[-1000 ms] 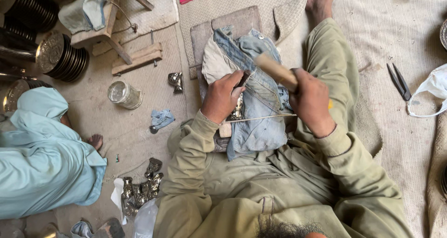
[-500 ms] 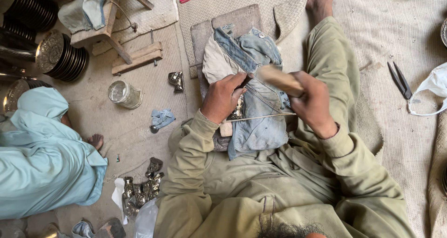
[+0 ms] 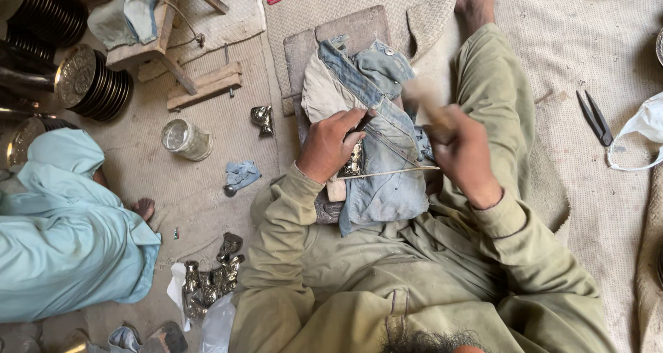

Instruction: The person sits on the floor and uses a hammer and chisel to emboss a decorative pattern onto a small metal cup. They repeatedly strike the chisel against the cup's surface while holding it steady with their other hand.

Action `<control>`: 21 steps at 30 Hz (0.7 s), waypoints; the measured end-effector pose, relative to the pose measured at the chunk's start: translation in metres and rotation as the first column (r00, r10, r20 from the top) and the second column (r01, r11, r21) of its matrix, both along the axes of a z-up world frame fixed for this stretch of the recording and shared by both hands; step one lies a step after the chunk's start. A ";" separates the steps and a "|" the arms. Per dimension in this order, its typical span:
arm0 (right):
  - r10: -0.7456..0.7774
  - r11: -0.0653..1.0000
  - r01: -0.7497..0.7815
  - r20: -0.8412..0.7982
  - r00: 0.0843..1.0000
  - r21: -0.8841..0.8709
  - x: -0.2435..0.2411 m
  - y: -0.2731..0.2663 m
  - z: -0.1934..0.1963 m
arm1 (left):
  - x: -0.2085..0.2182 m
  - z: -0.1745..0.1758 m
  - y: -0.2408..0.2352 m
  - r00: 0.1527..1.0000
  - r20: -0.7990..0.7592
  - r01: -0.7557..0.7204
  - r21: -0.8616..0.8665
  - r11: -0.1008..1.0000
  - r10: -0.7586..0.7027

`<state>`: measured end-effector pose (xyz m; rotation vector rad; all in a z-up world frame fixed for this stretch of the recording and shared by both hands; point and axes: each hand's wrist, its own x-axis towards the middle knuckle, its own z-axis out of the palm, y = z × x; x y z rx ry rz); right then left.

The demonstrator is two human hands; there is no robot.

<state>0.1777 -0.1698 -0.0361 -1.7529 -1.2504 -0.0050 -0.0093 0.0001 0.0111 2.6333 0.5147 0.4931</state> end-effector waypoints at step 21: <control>0.042 0.995 -0.031 -0.131 0.991 0.091 -0.011 0.002 0.001 | -0.013 -0.010 0.003 0.994 0.091 0.063 -0.008 0.998 -0.062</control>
